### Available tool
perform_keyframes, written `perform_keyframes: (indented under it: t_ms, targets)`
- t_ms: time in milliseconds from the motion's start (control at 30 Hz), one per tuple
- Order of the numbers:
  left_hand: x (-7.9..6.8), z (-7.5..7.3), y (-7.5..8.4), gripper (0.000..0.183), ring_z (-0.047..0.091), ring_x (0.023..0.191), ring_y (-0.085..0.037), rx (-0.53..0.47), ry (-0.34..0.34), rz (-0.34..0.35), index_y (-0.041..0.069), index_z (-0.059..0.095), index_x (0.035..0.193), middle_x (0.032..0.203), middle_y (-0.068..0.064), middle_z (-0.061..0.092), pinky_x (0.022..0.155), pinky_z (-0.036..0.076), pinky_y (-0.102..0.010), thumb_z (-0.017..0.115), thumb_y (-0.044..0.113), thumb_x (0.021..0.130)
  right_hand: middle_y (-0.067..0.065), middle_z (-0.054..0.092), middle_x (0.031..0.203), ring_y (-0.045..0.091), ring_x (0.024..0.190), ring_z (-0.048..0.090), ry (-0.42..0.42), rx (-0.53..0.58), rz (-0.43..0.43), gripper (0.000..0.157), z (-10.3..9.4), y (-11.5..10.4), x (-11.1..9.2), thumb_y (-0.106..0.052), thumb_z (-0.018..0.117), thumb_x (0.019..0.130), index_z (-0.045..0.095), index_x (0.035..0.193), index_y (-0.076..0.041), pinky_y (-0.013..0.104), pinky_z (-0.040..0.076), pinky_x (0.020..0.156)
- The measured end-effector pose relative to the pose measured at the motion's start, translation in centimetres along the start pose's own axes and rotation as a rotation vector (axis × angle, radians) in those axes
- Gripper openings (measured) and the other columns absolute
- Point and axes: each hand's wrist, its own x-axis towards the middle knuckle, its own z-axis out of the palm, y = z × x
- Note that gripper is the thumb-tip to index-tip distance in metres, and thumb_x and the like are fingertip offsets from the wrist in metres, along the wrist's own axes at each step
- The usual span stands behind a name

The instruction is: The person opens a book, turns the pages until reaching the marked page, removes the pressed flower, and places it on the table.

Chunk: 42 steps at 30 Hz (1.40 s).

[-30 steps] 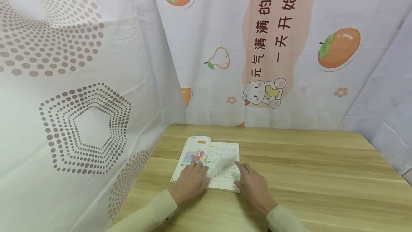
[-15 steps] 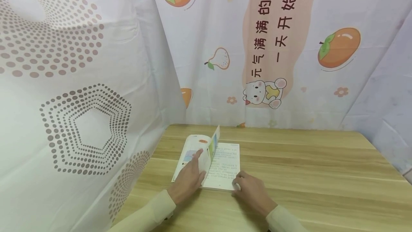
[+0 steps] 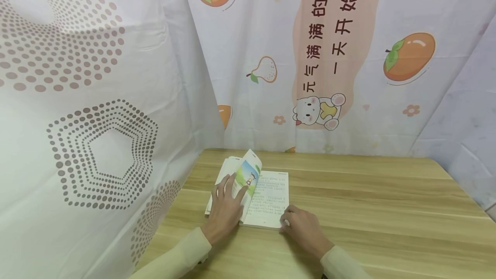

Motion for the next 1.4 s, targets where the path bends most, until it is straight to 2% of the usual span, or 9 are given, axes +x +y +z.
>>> perform_keyframes:
  t_ms: [233, 333, 433, 600, 767, 833, 1100, 1233, 1400]
  targets:
    - [-0.1, -0.2, -0.2, 0.025, 0.047, 0.132, -0.040, 0.029, 0.000, 0.050, 0.016, 0.076, 0.104, 0.136, -0.016, 0.058, 0.097, 0.040, -0.055, 0.078, 0.012, 0.079, -0.006, 0.070, 0.099, 0.011, 0.083, 0.069, -0.016, 0.018, -0.010, 0.018, 0.0, 0.2, 0.1, -0.032, 0.086, 0.079, 0.079, 0.089, -0.019, 0.027, 0.056, 0.066]
    - [-0.1, -0.3, -0.2, 0.014, 0.052, 0.126, -0.035, 0.036, -0.037, 0.060, 0.016, 0.076, 0.090, 0.121, -0.009, 0.066, 0.097, 0.042, -0.053, 0.079, 0.011, 0.077, -0.004, 0.070, 0.099, 0.012, 0.082, 0.070, -0.020, 0.027, -0.005, 0.015, -0.1, 0.2, 0.1, -0.029, 0.086, 0.079, 0.079, 0.088, -0.018, 0.028, 0.056, 0.066]
    - [-0.2, -0.4, -0.1, 0.009, 0.057, 0.114, -0.028, 0.012, -0.094, 0.084, 0.016, 0.076, 0.084, 0.108, -0.003, 0.068, 0.092, 0.046, -0.045, 0.077, 0.009, 0.078, -0.004, 0.071, 0.098, 0.013, 0.083, 0.071, -0.011, 0.025, -0.017, 0.011, -0.1, 0.2, 0.1, -0.024, 0.086, 0.080, 0.079, 0.087, -0.018, 0.029, 0.057, 0.068]
    - [-0.3, -0.6, 0.0, 0.019, 0.061, 0.106, -0.020, -0.037, -0.191, 0.143, 0.018, 0.077, 0.093, 0.110, 0.001, 0.071, 0.080, 0.053, -0.032, 0.076, 0.004, 0.080, -0.006, 0.071, 0.094, 0.013, 0.082, 0.071, 0.031, -0.004, -0.060, 0.009, 0.0, 0.3, 0.1, -0.012, 0.085, 0.081, 0.080, 0.086, -0.018, 0.030, 0.058, 0.068]
    - [-0.6, -0.8, 0.1, 0.032, 0.060, 0.110, -0.020, -0.061, -0.279, 0.179, 0.019, 0.078, 0.103, 0.121, 0.000, 0.070, 0.087, 0.054, -0.033, 0.081, 0.005, 0.075, -0.009, 0.071, 0.087, 0.012, 0.079, 0.071, 0.056, -0.022, -0.039, 0.011, 0.0, 0.1, 0.0, -0.009, 0.084, 0.080, 0.079, 0.084, -0.018, 0.029, 0.056, 0.065]
    - [-0.8, -0.8, 0.2, 0.029, 0.060, 0.107, -0.020, -0.075, -0.301, 0.182, 0.020, 0.079, 0.102, 0.121, -0.001, 0.069, 0.086, 0.054, -0.034, 0.082, 0.008, 0.076, -0.009, 0.071, 0.085, 0.013, 0.080, 0.071, 0.064, -0.025, -0.021, 0.011, -0.1, -0.1, 0.0, -0.008, 0.084, 0.080, 0.079, 0.082, -0.018, 0.030, 0.056, 0.065]
    - [-1.1, -0.4, 0.1, 0.012, 0.055, 0.086, -0.019, -0.127, -0.267, 0.147, 0.019, 0.079, 0.094, 0.100, 0.000, 0.065, 0.065, 0.048, -0.030, 0.071, 0.013, 0.088, -0.009, 0.071, 0.083, 0.013, 0.081, 0.071, 0.090, -0.046, 0.012, 0.015, -0.2, -0.4, -0.1, -0.007, 0.086, 0.078, 0.078, 0.077, -0.020, 0.030, 0.056, 0.065]
    - [-1.0, -0.4, 0.2, 0.010, 0.052, 0.082, -0.019, -0.143, -0.259, 0.125, 0.018, 0.077, 0.090, 0.093, 0.001, 0.062, 0.061, 0.045, -0.029, 0.067, 0.016, 0.089, -0.010, 0.070, 0.082, 0.012, 0.080, 0.069, 0.104, -0.062, 0.015, 0.016, -0.2, -0.5, 0.0, -0.007, 0.087, 0.077, 0.078, 0.075, -0.021, 0.029, 0.055, 0.064]
    - [-0.9, -0.4, 0.2, 0.012, 0.054, 0.084, -0.020, -0.136, -0.234, 0.137, 0.017, 0.074, 0.083, 0.089, 0.000, 0.061, 0.063, 0.047, -0.031, 0.069, 0.026, 0.091, -0.010, 0.070, 0.083, 0.011, 0.081, 0.069, 0.111, -0.078, 0.014, 0.017, -0.2, -0.5, 0.1, -0.008, 0.088, 0.076, 0.078, 0.076, -0.021, 0.028, 0.056, 0.065]
